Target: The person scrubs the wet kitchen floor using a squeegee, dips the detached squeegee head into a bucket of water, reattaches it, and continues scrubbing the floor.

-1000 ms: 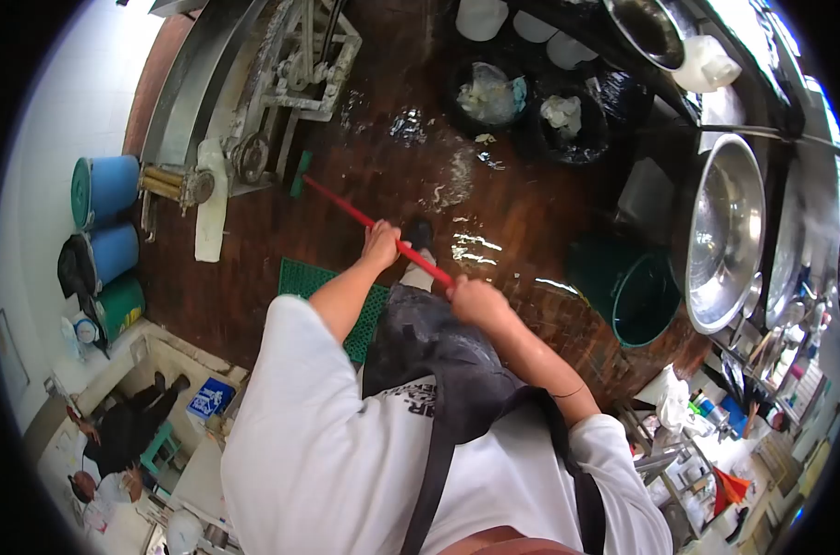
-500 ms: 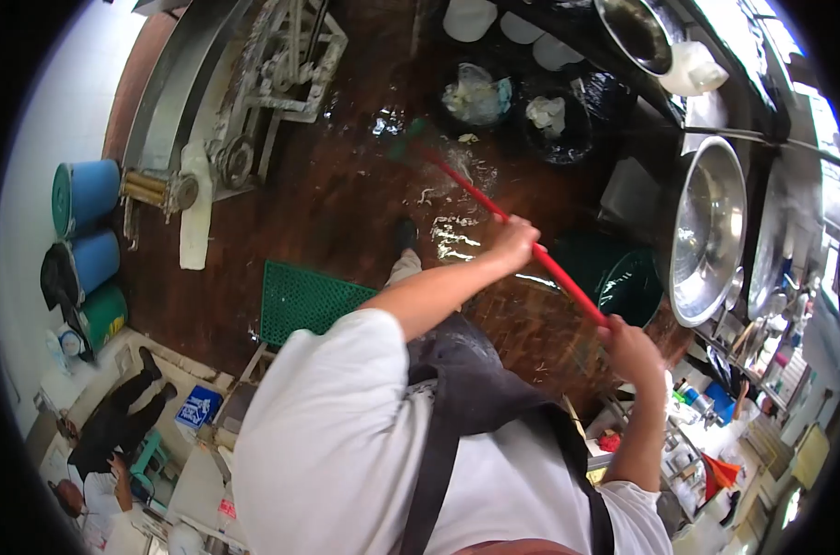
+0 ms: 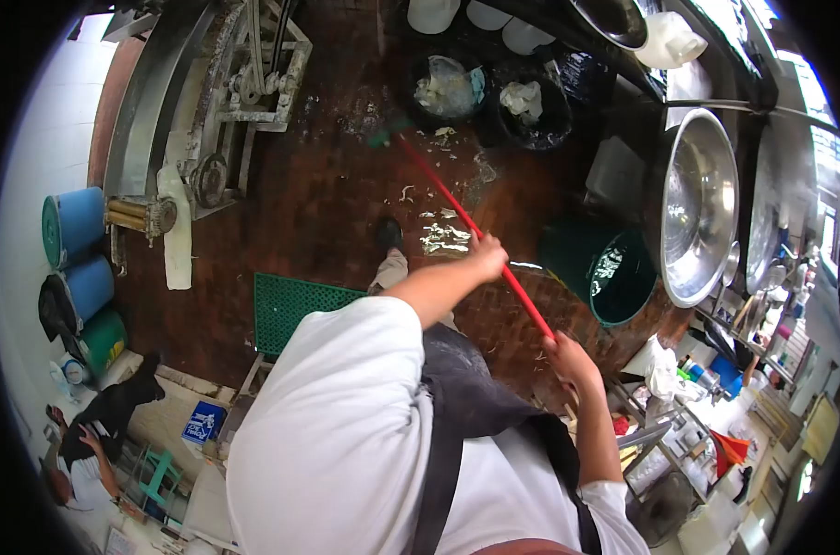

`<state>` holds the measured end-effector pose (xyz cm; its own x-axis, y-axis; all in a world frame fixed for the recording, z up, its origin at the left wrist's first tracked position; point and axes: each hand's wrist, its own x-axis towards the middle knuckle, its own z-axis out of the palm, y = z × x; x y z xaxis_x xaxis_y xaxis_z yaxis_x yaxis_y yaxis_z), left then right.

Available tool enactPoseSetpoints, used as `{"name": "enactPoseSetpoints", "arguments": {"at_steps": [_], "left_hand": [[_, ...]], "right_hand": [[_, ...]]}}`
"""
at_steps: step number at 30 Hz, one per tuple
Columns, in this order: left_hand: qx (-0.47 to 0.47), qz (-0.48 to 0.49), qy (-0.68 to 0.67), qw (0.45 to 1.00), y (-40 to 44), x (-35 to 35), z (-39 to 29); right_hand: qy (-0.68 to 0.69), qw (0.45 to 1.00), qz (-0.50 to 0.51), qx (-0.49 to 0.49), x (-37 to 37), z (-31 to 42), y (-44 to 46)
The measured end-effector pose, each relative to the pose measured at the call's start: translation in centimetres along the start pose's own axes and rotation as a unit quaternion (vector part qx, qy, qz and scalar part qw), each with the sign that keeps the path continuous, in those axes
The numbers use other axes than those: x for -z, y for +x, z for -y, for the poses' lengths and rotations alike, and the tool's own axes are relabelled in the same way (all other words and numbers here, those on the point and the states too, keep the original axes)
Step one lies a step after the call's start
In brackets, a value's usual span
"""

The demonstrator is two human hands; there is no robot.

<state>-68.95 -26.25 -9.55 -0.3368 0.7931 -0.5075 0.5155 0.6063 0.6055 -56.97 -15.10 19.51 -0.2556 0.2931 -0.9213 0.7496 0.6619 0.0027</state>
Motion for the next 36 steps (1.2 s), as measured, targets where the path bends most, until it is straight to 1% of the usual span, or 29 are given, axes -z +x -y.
{"name": "enactPoseSetpoints", "arguments": {"at_steps": [1,2,3,5,6,7,8,9,11,13,14,15,16,17,19,21,22,23,24,25,26,27,28,29,30,31,33,34,36], "left_hand": [[-0.002,0.011,-0.009,1.000,0.2,-1.0,-2.5],[-0.016,0.050,-0.023,0.998,-0.6,0.4,-4.9],[-0.037,0.016,-0.053,0.998,0.3,-1.7,-6.2],[-0.061,0.020,-0.064,0.996,-0.7,0.9,-8.6],[-0.071,0.007,-0.075,0.995,-0.2,1.0,-8.8],[-0.080,-0.003,-0.087,0.993,-0.1,0.6,-9.0],[-0.102,-0.077,-0.088,0.988,-1.9,1.4,-8.5],[-0.088,-0.132,-0.089,0.983,-3.7,2.0,-7.5],[-0.061,-0.239,-0.087,0.965,-7.7,3.1,-4.7],[-0.014,-0.222,-0.107,0.969,-12.1,5.1,0.7],[0.020,-0.319,-0.118,0.940,-13.3,2.9,4.2],[0.046,-0.383,-0.072,0.920,-15.3,3.1,7.5],[0.100,-0.341,-0.054,0.933,-16.4,2.3,11.8],[0.125,-0.375,-0.019,0.918,-16.7,-0.7,16.8],[0.155,-0.394,0.007,0.906,-18.9,-0.6,21.5],[0.189,-0.355,-0.019,0.915,-16.1,-0.6,22.3],[0.203,-0.336,-0.035,0.919,-14.1,-0.9,21.5],[0.202,-0.352,-0.055,0.912,-11.0,-1.3,18.9],[0.142,-0.370,-0.038,0.917,-8.3,-1.0,15.5],[0.131,-0.389,-0.085,0.908,-4.8,-2.0,11.5],[0.114,-0.319,-0.101,0.935,-3.2,-0.8,7.2],[0.098,-0.245,-0.117,0.957,-1.6,0.7,2.8],[0.082,-0.171,-0.133,0.973,-0.1,2.1,-1.5],[0.056,-0.114,-0.112,0.986,1.9,2.4,-4.6],[0.013,-0.084,-0.144,0.986,2.3,3.9,-6.1],[-0.028,-0.053,-0.176,0.983,2.2,5.4,-7.0],[-0.037,-0.100,-0.197,0.975,0.5,6.0,-7.3],[-0.036,-0.124,-0.209,0.969,-0.5,6.4,-6.9],[0.024,-0.248,-0.210,0.946,-5.1,6.5,-4.2]], "right_hand": [[-0.040,0.998,-0.032,0.034,-0.8,-4.1,-0.2],[-0.038,0.999,-0.031,-0.009,-0.2,-4.7,-1.8],[-0.036,0.998,-0.027,-0.053,0.6,-4.8,-4.0],[-0.041,0.996,-0.048,-0.057,1.7,-5.1,-6.0],[-0.069,0.995,-0.066,-0.027,2.4,-4.6,-7.0],[-0.070,0.996,-0.050,-0.038,3.4,-2.9,-8.6],[-0.070,0.996,-0.034,-0.050,4.3,-0.4,-10.3],[-0.070,0.996,-0.017,-0.060,4.8,0.9,-11.0],[-0.115,0.993,-0.009,0.035,3.8,0.8,-10.0],[-0.130,0.983,0.010,0.127,2.7,4.6,-8.0],[-0.136,0.981,-0.003,0.139,1.3,6.9,-6.0],[-0.143,0.978,-0.015,0.153,-0.5,9.3,-3.2],[-0.172,0.962,-0.032,0.208,-2.5,11.5,-0.3],[-0.203,0.943,-0.044,0.261,-3.7,14.7,1.7],[-0.231,0.910,-0.095,0.331,-6.2,19.0,6.4],[-0.275,0.923,-0.077,0.259,-4.4,20.7,8.2],[-0.282,0.930,-0.057,0.230,-2.0,19.8,8.1],[-0.275,0.946,-0.045,0.168,0.6,18.5,6.6],[-0.267,0.951,-0.054,0.148,2.4,14.9,6.0],[-0.258,0.956,-0.064,0.128,4.3,11.3,5.4],[-0.245,0.963,-0.079,0.082,6.2,7.8,3.7],[-0.251,0.964,-0.065,0.056,8.5,5.5,1.4],[-0.251,0.960,-0.096,0.071,10.0,2.0,-0.3],[-0.249,0.962,-0.105,0.042,11.4,1.8,-3.2],[-0.229,0.968,-0.100,0.005,12.4,1.0,-4.8],[-0.238,0.963,-0.124,0.008,12.5,1.6,-6.5],[-0.183,0.976,-0.094,-0.073,12.3,7.5,-10.8],[-0.196,0.975,-0.092,-0.042,12.1,7.6,-10.9],[-0.261,0.960,-0.095,0.038,10.6,7.1,-10.0]]}}
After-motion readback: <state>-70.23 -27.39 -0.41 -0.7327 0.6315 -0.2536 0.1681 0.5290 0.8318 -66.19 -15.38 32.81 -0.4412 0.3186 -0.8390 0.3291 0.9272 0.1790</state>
